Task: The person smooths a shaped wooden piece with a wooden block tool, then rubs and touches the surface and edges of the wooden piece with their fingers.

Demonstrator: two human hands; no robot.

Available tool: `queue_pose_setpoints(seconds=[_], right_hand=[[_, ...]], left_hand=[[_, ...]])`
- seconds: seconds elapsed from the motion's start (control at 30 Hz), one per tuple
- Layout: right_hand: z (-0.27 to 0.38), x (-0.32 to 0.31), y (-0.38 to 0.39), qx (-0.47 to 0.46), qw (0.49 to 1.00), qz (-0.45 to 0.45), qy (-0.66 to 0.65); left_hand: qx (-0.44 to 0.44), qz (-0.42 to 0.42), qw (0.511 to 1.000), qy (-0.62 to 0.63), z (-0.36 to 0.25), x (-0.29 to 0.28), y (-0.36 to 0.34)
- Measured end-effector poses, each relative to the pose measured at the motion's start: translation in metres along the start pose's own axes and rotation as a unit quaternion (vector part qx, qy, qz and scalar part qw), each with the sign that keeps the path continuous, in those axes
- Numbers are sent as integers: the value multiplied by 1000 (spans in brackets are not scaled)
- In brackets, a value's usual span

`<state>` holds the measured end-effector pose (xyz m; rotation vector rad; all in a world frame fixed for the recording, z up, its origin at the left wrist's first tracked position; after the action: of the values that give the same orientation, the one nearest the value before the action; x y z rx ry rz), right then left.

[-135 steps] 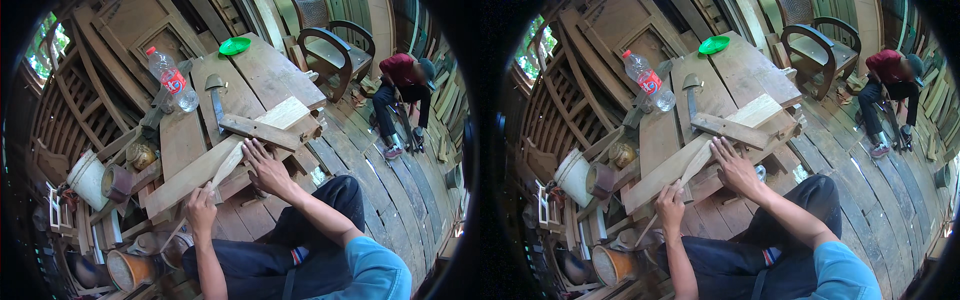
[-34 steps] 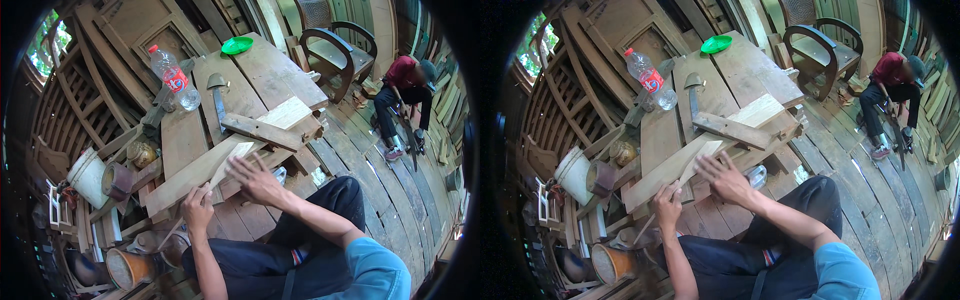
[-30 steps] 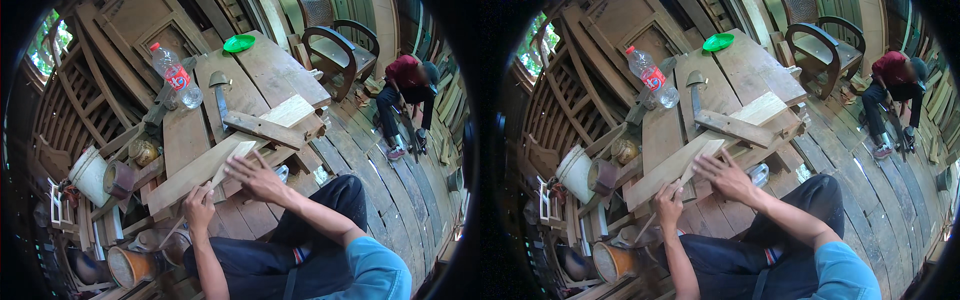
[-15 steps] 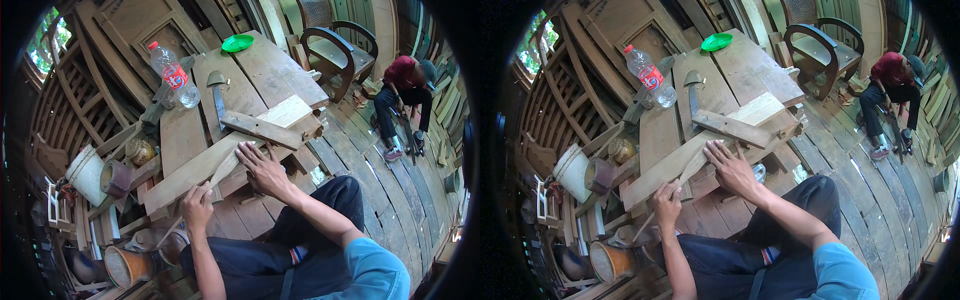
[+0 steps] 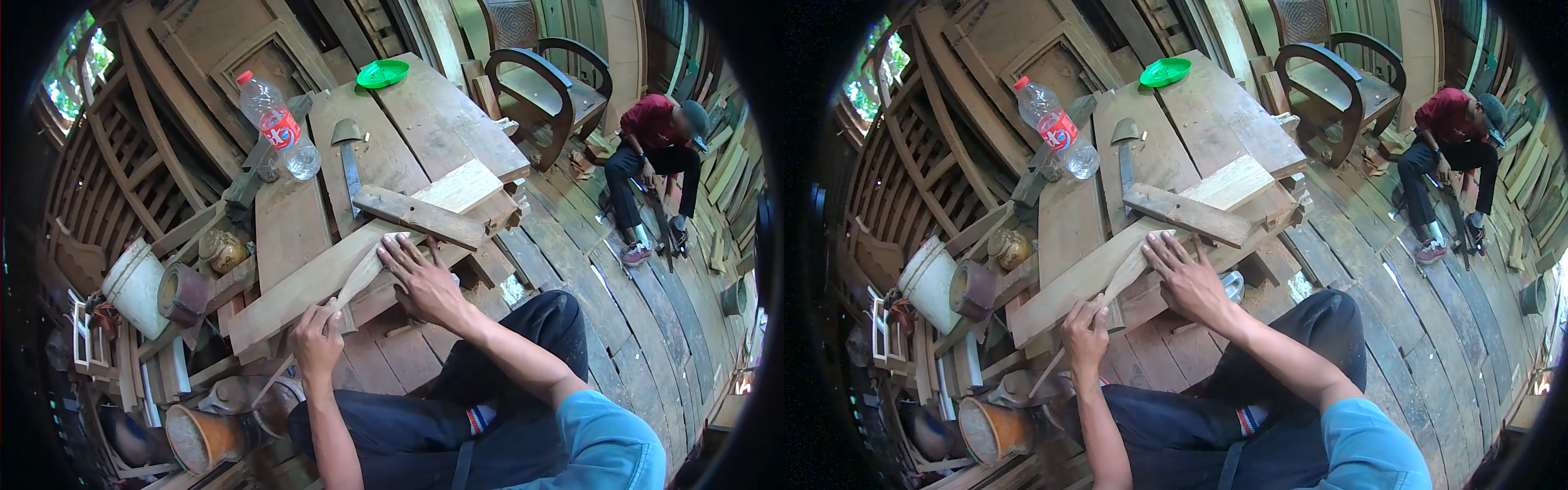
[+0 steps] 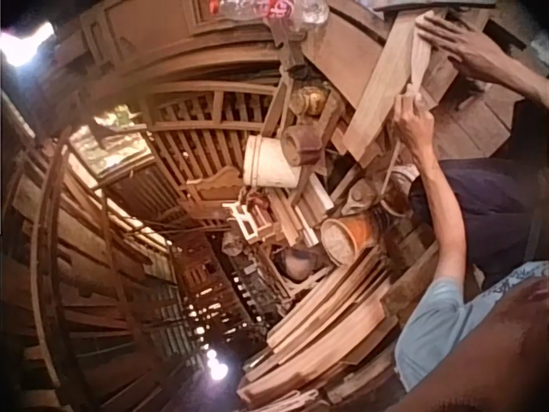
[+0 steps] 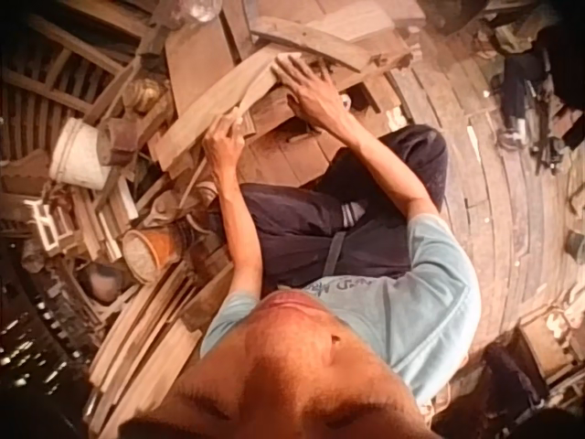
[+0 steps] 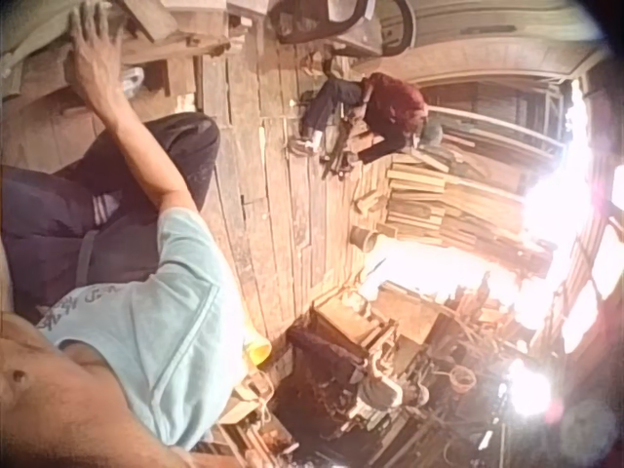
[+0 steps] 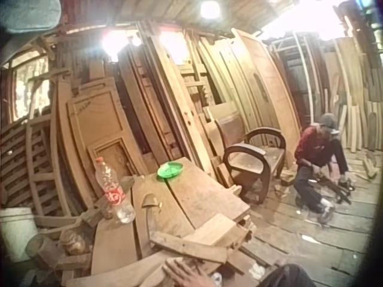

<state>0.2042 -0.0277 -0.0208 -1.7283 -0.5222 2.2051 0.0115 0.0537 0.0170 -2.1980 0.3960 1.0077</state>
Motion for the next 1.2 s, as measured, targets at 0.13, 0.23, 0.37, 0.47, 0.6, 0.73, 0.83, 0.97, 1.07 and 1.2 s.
queue_pose_setpoints(seconds=[0.13,0.23,0.37,0.47,0.6,0.73,0.83,0.97,1.07,1.2], right_hand=[[18,5,1,-32,998,0,-57],[28,5,2,-47,997,9,-63],[32,7,2,-53,996,3,-69],[34,7,2,-58,995,-3,-77],[38,9,3,-54,996,18,-72],[39,10,3,-54,996,11,-75],[33,5,2,-59,994,-17,-90],[22,4,2,-20,999,-18,-39],[21,3,2,-15,1000,-18,-21],[30,6,2,-24,997,-33,-63]], left_hand=[[-11,7,1000,-18,3,-1,1],[1,-7,1000,-15,4,-3,2],[-1,-6,1000,-19,4,-4,2],[-4,-6,1000,-21,1,-4,1],[1,-11,1000,-17,3,-3,1],[5,-14,1000,-19,3,-4,2],[-9,-8,1000,-23,3,-4,2],[-6,-10,1000,-18,-2,-3,1],[-10,-7,1000,-19,-1,-3,2],[-4,-6,1000,-16,3,-3,3]])
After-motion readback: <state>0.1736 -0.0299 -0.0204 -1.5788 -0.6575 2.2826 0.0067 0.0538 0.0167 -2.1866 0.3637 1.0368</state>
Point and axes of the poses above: each hand's wrist, its own y-axis away from the middle knuckle, its own x-axis out of the palm, z = x × y, the point moved 5 cm from there along -y, towards the middle knuckle, and after that the axes turned 8 degrees about -x, right-handed, at the moved point
